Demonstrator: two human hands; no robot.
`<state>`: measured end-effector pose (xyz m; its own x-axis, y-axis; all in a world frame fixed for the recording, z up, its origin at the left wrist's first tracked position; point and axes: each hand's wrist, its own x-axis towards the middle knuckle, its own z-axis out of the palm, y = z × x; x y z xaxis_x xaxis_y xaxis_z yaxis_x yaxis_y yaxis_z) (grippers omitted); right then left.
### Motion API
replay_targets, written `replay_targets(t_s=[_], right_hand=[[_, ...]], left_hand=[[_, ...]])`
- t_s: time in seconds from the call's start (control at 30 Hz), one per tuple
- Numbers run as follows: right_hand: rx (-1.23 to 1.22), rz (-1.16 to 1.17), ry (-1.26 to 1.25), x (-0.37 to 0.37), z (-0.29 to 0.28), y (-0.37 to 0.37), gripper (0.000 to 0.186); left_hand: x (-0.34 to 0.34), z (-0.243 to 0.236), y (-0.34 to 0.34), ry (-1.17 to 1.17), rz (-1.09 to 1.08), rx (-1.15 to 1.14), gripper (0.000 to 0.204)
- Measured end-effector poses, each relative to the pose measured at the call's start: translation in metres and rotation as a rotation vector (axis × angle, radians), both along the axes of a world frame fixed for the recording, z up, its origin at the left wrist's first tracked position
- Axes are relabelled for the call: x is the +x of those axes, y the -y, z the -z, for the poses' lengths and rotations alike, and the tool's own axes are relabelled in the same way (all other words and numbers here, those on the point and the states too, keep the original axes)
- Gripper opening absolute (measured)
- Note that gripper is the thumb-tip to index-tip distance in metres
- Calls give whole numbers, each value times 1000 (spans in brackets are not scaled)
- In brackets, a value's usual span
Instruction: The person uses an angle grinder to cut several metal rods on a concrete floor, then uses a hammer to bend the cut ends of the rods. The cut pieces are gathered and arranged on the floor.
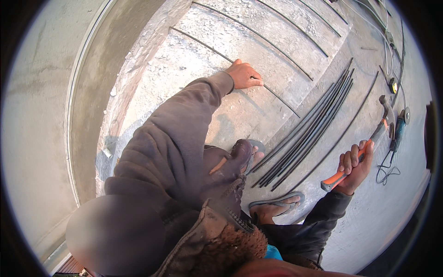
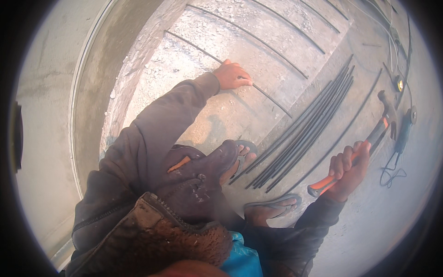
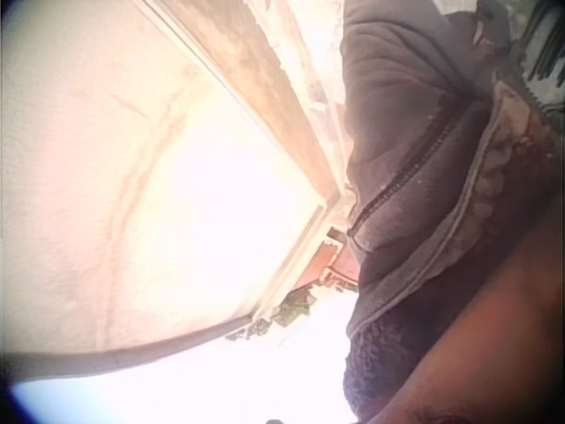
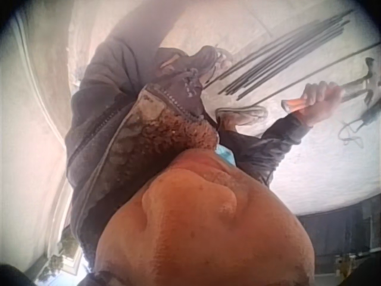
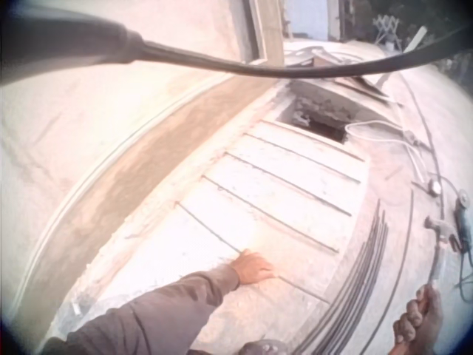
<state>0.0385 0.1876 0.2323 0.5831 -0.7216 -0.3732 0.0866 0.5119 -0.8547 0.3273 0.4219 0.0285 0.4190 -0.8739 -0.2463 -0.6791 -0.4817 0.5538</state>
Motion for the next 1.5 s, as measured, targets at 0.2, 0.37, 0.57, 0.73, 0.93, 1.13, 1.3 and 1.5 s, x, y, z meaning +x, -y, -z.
replay_targets(t_s=[0.2, 0.37, 0.57, 0.73, 0.93, 1.13, 1.3, 1.5], right_hand=[[8, 4, -28, -3, 4, -1, 31], [25, 12, -45, 0, 8, -5, 31], [49, -2, -39, -5, 19, -1, 31], [42, -1, -33, -6, 22, 2, 32], [62, -1, -49, -5, 24, 2, 31], [82, -23, -46, -4, 26, 1, 30], [86, -21, -51, -3, 26, -1, 30], [93, -13, -59, -5, 27, -2, 30]], left_hand=[[0, 2, 2, 1, -11, 24, 31], [-2, 7, 0, 16, -22, 33, 29], [-3, 11, -1, 8, -7, 58, 30], [-4, 13, -1, 11, -2, 104, 32], [-2, 17, -4, 28, -2, 79, 33], [-4, 15, -1, 10, -9, 89, 31], [-4, 18, -2, 29, -11, 86, 29], [-4, 10, 1, -13, -1, 102, 28]])
